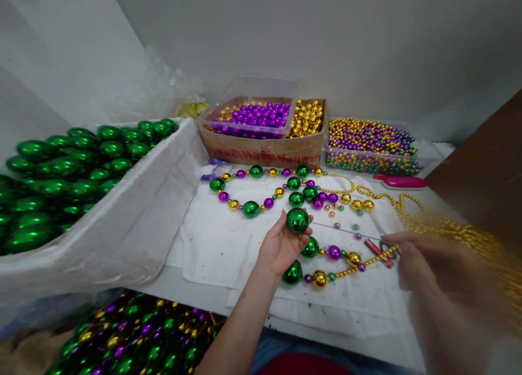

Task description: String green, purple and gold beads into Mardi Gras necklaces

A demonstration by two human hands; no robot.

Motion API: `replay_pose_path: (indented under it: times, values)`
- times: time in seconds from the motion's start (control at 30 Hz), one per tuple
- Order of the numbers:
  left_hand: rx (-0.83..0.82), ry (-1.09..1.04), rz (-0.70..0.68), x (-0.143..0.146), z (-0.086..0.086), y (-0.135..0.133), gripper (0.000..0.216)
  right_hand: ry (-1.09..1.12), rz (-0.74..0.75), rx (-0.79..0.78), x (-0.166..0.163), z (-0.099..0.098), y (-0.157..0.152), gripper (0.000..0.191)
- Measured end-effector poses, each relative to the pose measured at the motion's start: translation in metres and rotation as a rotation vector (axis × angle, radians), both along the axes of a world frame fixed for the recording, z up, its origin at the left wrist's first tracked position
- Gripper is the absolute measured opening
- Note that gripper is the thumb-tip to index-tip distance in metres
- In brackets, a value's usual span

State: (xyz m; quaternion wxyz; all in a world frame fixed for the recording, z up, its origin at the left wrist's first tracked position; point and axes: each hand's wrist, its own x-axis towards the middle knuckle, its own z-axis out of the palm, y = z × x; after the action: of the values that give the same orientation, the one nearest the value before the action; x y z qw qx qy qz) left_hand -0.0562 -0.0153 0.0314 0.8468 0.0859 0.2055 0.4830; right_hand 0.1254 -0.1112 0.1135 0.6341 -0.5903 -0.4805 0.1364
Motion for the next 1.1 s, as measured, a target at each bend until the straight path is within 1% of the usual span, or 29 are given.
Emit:
replay_pose_path:
  times: [0.07, 0.2, 0.33, 0.47, 0.67, 0.93, 1.1]
  values:
    - [-0.013, -0.018, -0.021, 0.001, 0.0, -0.001, 0.043, -0.07, 0.026, 0.071, -0.004, -0.001, -0.006, 0.003]
    - [-0.03, -0.033, -0.036, 0.003, -0.001, -0.001, 0.048, -0.187, 0.126, 0.145, -0.009, -0.005, -0.01, 0.014]
    - [-0.03, 0.002, -0.023, 0.005, -0.003, -0.001, 0.048, -0.302, 0.163, 0.138, -0.012, -0.006, -0.008, 0.016]
    - [-0.041, 0.021, -0.017, 0.005, -0.004, 0.0, 0.047, -0.417, 0.17, 0.124, -0.014, -0.001, -0.005, 0.014]
    - [-0.054, 0.024, -0.034, 0.004, -0.006, 0.001, 0.05, -0.433, 0.215, 0.132, -0.016, 0.004, -0.006, 0.013]
    - [-0.048, 0.054, -0.03, 0.006, -0.007, 0.0, 0.05, -0.489, 0.263, 0.138, -0.017, 0.002, -0.004, 0.015]
    - [-0.06, 0.049, -0.03, 0.005, -0.009, 0.001, 0.047, -0.521, 0.25, 0.154, -0.017, 0.004, -0.006, 0.013]
